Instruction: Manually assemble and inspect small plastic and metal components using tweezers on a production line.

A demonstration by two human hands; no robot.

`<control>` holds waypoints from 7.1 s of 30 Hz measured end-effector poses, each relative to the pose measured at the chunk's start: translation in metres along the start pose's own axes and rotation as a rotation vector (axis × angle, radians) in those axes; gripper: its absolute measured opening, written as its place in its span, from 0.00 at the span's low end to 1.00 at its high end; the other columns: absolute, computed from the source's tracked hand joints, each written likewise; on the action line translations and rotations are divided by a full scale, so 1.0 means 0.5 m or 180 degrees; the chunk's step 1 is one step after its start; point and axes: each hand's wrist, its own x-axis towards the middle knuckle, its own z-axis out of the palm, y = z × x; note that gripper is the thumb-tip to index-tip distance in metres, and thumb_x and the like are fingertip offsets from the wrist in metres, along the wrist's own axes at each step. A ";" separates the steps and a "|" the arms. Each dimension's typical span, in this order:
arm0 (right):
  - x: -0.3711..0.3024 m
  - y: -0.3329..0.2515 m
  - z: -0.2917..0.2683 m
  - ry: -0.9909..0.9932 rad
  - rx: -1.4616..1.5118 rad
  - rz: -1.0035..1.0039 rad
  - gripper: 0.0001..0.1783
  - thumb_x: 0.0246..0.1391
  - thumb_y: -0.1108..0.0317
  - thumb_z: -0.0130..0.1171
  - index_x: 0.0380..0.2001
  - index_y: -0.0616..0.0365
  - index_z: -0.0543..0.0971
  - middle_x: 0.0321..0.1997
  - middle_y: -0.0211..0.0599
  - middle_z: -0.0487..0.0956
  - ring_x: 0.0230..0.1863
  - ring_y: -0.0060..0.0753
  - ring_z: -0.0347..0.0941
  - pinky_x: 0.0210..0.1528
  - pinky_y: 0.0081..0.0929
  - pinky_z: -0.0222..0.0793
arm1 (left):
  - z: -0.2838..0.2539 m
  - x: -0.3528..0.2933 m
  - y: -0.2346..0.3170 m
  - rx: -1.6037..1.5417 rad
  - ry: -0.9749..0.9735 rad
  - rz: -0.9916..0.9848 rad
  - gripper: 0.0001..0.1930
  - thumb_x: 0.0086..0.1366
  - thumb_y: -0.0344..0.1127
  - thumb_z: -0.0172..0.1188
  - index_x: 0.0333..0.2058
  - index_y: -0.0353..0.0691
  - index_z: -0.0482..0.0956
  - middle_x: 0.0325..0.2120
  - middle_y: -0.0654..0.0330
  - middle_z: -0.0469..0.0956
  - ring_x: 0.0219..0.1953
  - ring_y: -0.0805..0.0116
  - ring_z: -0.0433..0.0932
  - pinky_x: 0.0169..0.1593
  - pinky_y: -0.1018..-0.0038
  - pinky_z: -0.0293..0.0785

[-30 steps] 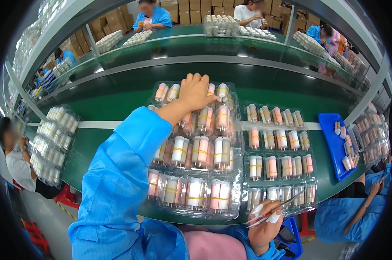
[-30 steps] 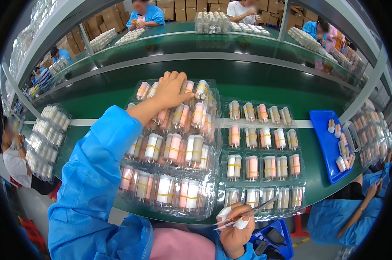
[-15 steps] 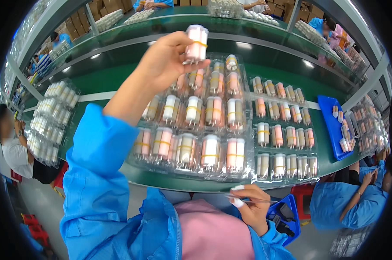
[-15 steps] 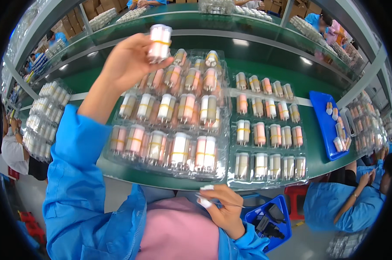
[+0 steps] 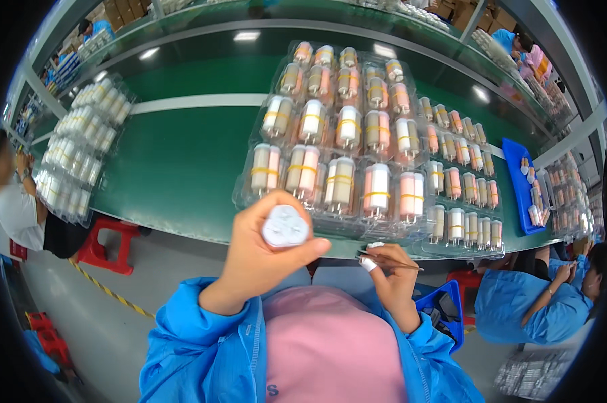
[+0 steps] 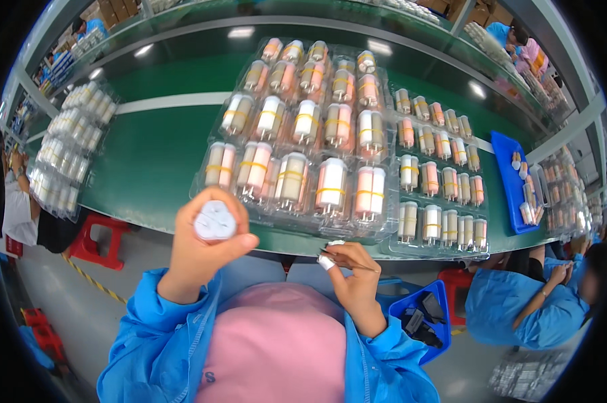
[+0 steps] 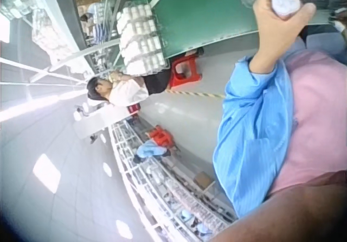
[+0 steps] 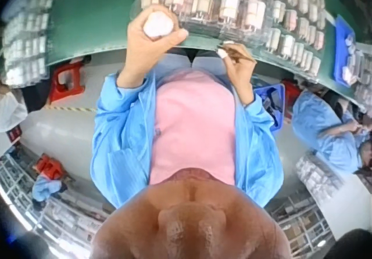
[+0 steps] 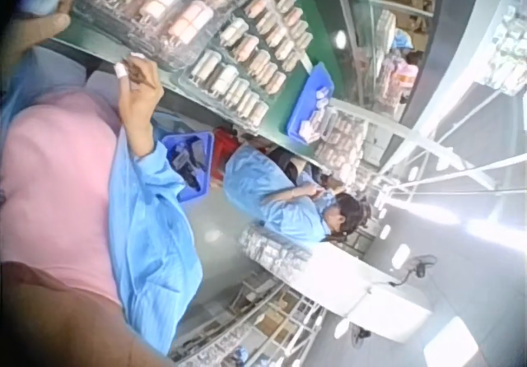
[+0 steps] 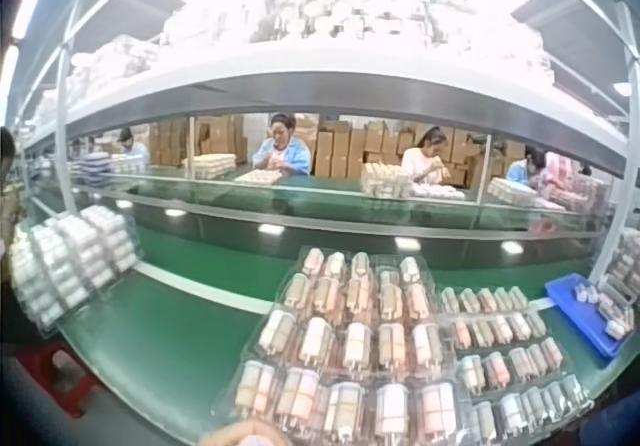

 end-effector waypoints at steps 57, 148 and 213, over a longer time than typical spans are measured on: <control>0.086 -0.169 0.019 -0.0660 0.0679 -0.1250 0.13 0.36 0.73 0.72 0.29 0.61 0.80 0.29 0.41 0.81 0.27 0.37 0.79 0.26 0.25 0.74 | 0.040 -0.026 -0.073 0.1068 -0.0258 0.0637 0.14 0.39 0.22 0.64 0.27 0.37 0.70 0.21 0.57 0.69 0.22 0.58 0.71 0.24 0.69 0.65; 0.086 -0.157 0.023 -0.0481 0.0685 -0.1100 0.09 0.39 0.78 0.66 0.28 0.63 0.80 0.28 0.43 0.81 0.28 0.34 0.78 0.29 0.24 0.73 | 0.043 -0.030 -0.083 0.0770 -0.0618 0.0292 0.13 0.41 0.23 0.64 0.27 0.36 0.71 0.20 0.57 0.72 0.21 0.63 0.74 0.25 0.72 0.66; 0.086 -0.171 0.017 -0.0506 0.0404 -0.0820 0.06 0.39 0.79 0.63 0.26 0.63 0.81 0.26 0.41 0.81 0.27 0.34 0.78 0.29 0.24 0.73 | 0.047 -0.031 -0.089 0.0899 -0.0586 0.0309 0.12 0.41 0.24 0.64 0.26 0.36 0.71 0.19 0.56 0.71 0.20 0.59 0.73 0.24 0.71 0.66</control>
